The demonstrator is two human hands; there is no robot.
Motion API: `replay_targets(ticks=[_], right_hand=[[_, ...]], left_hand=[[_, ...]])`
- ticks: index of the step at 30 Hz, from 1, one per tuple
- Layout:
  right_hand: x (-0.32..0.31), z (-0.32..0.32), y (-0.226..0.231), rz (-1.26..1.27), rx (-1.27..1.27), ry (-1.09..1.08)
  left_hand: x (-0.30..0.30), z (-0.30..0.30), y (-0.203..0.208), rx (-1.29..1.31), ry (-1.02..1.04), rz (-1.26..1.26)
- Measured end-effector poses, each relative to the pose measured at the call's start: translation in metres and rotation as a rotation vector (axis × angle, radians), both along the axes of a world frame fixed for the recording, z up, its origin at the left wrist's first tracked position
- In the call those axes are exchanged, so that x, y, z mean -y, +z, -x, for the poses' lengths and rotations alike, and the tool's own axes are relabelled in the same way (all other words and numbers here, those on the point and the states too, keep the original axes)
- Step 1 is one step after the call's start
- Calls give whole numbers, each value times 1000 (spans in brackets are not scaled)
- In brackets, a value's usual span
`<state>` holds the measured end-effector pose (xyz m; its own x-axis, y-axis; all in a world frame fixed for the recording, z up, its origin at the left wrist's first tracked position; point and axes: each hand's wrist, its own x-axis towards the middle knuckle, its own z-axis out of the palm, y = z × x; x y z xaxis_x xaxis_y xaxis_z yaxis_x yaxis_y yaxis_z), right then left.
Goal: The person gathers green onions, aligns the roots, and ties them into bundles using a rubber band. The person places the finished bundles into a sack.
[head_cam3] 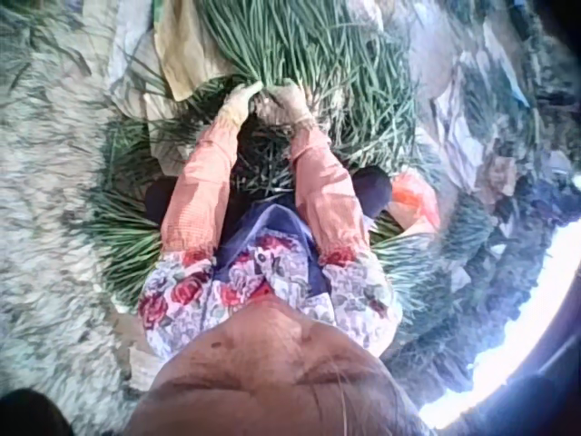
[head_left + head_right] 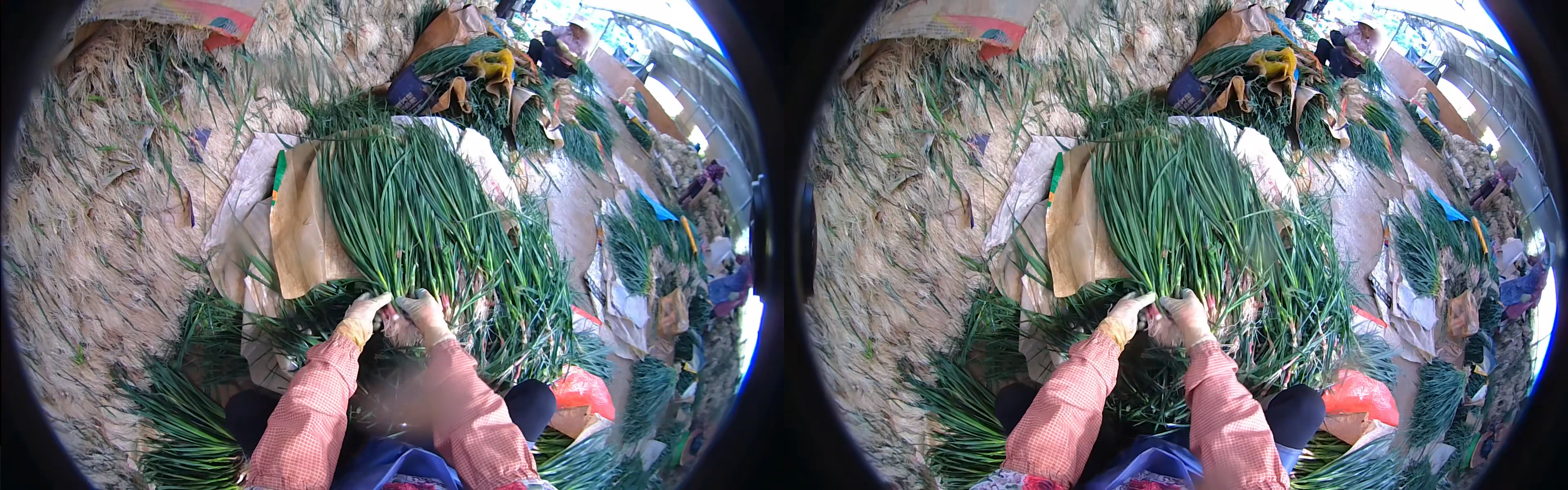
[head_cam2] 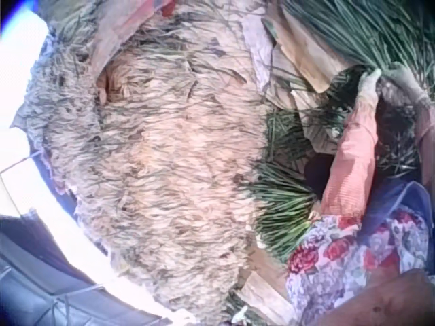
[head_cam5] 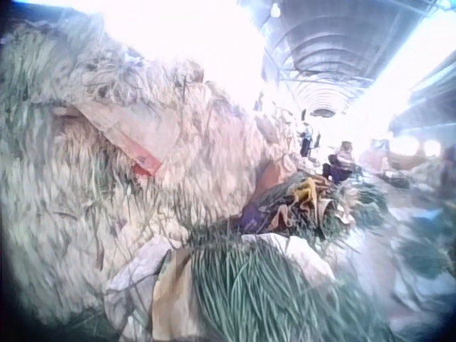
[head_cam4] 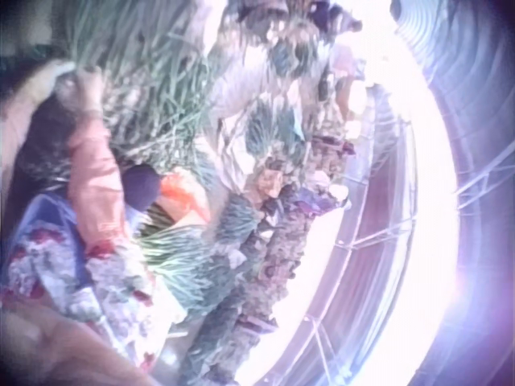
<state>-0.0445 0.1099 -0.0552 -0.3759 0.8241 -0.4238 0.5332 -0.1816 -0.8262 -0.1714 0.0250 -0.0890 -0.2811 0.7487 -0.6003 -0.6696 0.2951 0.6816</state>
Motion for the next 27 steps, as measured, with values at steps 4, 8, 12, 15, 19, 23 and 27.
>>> replay_targets(ticks=[4, 8, 12, 15, 19, 23, 27], right_hand=[[-16, -6, 93, 336, -425, -75], [-60, -43, 191, 81, -329, 61], [-78, -63, 184, -783, 747, 444], [-27, -65, 152, -759, 319, 376], [36, -39, 87, -144, 53, 538], [50, -41, 69, 382, -341, 351], [71, -36, 92, 592, -397, 255]], left_hand=[[-14, -1, 94, -40, 19, -346], [-17, 4, 115, -233, -122, -439], [11, 6, 76, 102, 117, -227], [31, 0, 70, 269, 130, -224], [40, -26, 65, 189, 136, -399], [93, -27, 74, 22, 57, -259], [129, -62, 73, 257, -122, -338]])
